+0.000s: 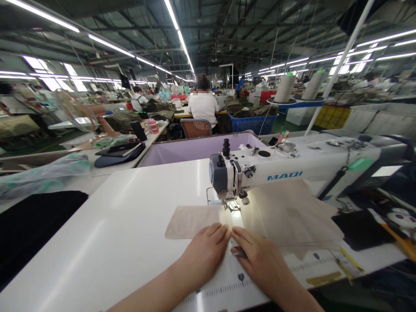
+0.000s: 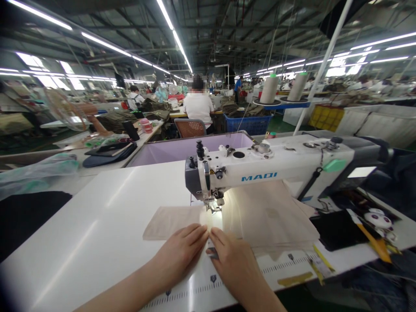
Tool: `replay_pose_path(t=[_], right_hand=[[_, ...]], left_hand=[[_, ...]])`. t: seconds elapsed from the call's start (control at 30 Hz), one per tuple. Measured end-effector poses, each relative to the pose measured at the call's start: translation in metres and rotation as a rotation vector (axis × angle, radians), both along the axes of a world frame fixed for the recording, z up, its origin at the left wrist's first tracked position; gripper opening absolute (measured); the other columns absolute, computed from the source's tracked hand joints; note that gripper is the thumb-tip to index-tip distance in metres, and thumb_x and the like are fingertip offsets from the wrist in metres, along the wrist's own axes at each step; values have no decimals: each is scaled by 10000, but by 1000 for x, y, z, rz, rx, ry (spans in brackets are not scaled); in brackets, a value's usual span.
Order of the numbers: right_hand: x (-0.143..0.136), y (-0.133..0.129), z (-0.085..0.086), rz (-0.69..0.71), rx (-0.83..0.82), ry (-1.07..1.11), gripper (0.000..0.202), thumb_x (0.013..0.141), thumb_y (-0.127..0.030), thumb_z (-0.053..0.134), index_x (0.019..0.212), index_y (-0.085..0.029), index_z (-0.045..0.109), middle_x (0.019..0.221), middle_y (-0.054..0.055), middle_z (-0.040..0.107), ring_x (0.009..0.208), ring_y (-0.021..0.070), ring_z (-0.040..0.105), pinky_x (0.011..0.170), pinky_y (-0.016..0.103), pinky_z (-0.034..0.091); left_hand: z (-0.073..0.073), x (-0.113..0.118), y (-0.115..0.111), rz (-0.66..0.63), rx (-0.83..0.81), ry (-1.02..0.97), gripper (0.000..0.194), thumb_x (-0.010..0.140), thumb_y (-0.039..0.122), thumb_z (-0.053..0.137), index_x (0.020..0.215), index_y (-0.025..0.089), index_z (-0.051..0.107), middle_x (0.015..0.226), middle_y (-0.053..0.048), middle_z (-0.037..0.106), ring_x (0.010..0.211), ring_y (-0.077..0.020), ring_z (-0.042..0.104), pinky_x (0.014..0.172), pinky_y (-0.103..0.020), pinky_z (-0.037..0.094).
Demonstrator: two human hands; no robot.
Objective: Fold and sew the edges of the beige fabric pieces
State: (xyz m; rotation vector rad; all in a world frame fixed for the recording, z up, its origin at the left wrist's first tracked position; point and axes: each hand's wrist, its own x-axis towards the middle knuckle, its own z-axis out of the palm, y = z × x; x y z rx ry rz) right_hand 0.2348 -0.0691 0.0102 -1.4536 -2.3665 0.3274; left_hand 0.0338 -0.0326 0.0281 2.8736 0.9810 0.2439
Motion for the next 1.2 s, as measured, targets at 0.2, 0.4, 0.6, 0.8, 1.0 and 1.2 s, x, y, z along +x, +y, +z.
replay_pose_path(t=[0.2,0.4,0.6,0.8,1.0,1.2], right_hand=[[-2,9,3,1,-2,2,329,950,-150,553,1270,-159,626,1321,117,650,1109,280,668,896,378,576],[-7,29,11,-49,0,-3,274,945,-157,585,1208,-220,636,1229,52,685,997,242,699,816,326,565],[-9,40,17,-50,0,9,224,959,-157,592,1160,-235,654,1239,22,676,988,225,696,809,301,540],[-9,31,16,-66,7,22,159,958,-176,628,1106,-228,653,1212,24,678,983,230,685,781,305,538],[-10,26,15,-84,-15,20,169,950,-159,645,1107,-219,646,1244,36,666,1008,236,680,791,315,540],[-9,29,12,-71,-21,54,180,957,-166,634,1131,-213,648,1250,38,664,1028,236,671,821,322,537]], left_hand=[[10,-2,8,-25,-33,-48,309,1001,180,457,1294,173,554,1241,-127,639,1176,-285,580,976,-449,544],[10,-2,34,-23,-35,-89,257,1001,186,443,1194,187,611,1166,-113,651,1148,-261,590,978,-418,536],[13,-3,59,-41,-19,-82,246,993,166,437,1132,181,640,1139,-105,657,1122,-248,591,998,-400,510],[10,-5,62,-7,8,-83,295,973,167,483,1248,177,590,1233,-107,647,1159,-251,584,1013,-411,503],[6,-7,59,0,20,-105,332,952,161,503,1274,159,582,1298,-116,630,1208,-263,572,1048,-428,492],[1,-6,61,22,49,-112,333,938,153,517,1264,157,590,1301,-116,635,1208,-277,578,1033,-450,509]])
